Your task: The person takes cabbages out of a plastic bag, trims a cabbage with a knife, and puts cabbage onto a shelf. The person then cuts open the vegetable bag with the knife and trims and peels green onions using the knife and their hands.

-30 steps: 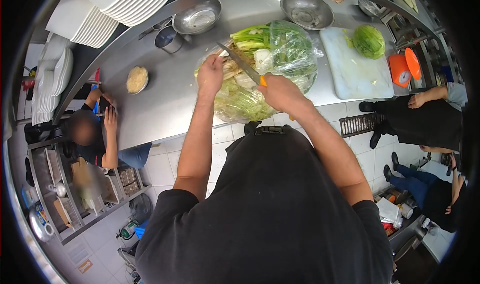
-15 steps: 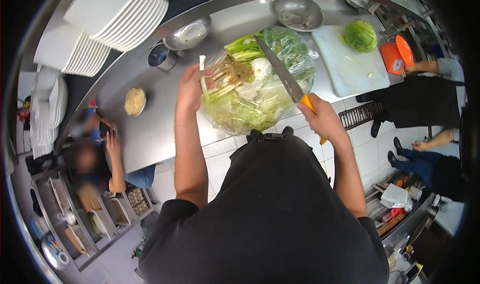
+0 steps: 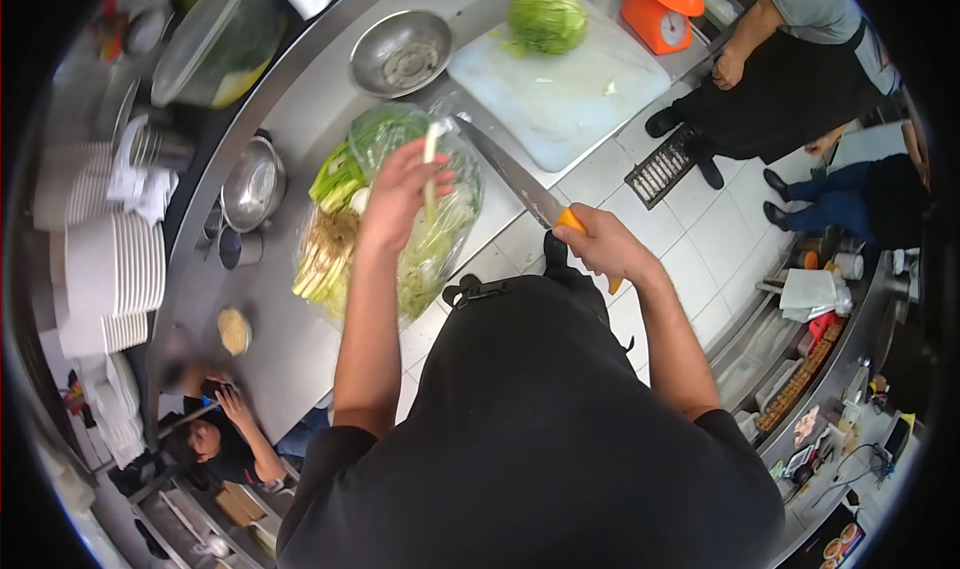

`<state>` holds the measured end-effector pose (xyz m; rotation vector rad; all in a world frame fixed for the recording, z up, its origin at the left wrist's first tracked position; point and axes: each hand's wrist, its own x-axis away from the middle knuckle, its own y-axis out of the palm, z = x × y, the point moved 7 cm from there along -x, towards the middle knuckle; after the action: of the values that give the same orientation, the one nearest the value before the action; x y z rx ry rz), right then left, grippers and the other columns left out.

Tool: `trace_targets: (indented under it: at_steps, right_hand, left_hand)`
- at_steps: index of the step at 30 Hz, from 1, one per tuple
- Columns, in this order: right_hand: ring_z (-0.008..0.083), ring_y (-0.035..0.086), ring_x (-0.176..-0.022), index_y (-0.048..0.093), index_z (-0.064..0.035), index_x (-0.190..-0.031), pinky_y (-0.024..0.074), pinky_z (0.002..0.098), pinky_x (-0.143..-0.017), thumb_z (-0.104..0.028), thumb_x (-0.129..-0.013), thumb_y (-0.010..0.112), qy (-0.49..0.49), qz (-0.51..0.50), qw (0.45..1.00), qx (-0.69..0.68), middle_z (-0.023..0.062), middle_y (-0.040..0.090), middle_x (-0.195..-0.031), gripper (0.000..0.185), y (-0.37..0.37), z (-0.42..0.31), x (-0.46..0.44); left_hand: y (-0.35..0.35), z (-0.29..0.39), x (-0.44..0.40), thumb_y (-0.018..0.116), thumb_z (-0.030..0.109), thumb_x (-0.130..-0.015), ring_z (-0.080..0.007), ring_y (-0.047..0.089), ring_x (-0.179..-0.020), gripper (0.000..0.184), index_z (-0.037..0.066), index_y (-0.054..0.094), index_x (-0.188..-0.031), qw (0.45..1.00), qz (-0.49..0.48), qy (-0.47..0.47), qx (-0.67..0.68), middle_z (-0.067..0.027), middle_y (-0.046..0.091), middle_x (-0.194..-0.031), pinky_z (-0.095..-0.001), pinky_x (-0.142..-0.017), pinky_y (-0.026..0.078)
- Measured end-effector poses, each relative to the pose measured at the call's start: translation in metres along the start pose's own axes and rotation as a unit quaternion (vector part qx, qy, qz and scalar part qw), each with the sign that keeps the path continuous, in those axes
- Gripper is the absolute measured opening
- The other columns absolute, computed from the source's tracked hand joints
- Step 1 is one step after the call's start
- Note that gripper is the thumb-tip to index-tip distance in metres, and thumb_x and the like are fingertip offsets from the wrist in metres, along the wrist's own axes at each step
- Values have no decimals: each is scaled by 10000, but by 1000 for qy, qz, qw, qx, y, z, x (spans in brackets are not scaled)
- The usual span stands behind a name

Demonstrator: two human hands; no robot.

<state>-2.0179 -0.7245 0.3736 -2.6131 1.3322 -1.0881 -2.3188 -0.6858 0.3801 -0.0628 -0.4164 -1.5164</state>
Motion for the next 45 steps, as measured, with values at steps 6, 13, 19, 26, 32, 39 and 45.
trace_targets:
  at_steps: [6,13,19,26,32,39,45]
  right_hand:
    - [137,579,-584,595,-14,-980,512,329,-548,-321,-1064,614,13,-8,1000,25,50,592,-728,318,-59,47,-11]
    - [144,583,-563,578,-9,-960,511,335,-528,-324,-1056,626,22,-48,998,33,55,602,-722,333,-82,71,-27]
    - [179,599,-522,573,4,-976,492,363,-514,-329,-1048,642,-6,-76,995,60,88,615,-661,348,-80,63,-49]
    - [169,590,-551,581,-5,-965,490,353,-527,-333,-1028,670,-1,-75,993,93,81,613,-695,346,-80,37,-54]
    - [153,578,-580,610,-7,-972,492,366,-582,-319,-1009,697,48,60,993,92,68,611,-692,326,-116,52,3]
    - [450,701,-816,592,-30,-1066,549,517,-689,-311,-999,677,55,365,884,286,208,727,-888,301,-160,120,-14]
    - [415,717,-816,543,-80,-1160,587,522,-686,-257,-1008,637,10,339,880,332,181,691,-1019,251,-108,108,-67]
  left_hand:
    - [128,-5,-126,634,113,-960,-327,734,-1022,401,110,629,-1361,835,7,124,-537,-96,734,-1245,-405,-885,577]
    - [161,-39,-180,649,74,-897,-376,653,-1191,389,89,687,-1284,796,-9,177,-579,-145,664,-1368,-460,-1028,521]
    - [113,-39,-135,701,143,-888,-349,654,-1176,374,93,711,-1259,812,58,158,-558,-143,680,-1320,-436,-1038,514]
    - [65,-18,-115,728,176,-885,-353,666,-1127,314,84,737,-1185,791,152,191,-561,-148,707,-1197,-451,-997,525]
    - [81,-29,-168,733,251,-913,-368,654,-1159,401,80,688,-1274,749,105,182,-629,-151,689,-1242,-463,-1008,516]
    - [89,-64,-220,712,268,-933,-378,660,-1139,333,68,666,-1196,728,59,93,-676,-157,680,-1209,-480,-974,529]
    - [77,-53,-194,720,255,-881,-375,694,-972,287,40,687,-1068,775,117,72,-617,-166,713,-1069,-489,-871,552]
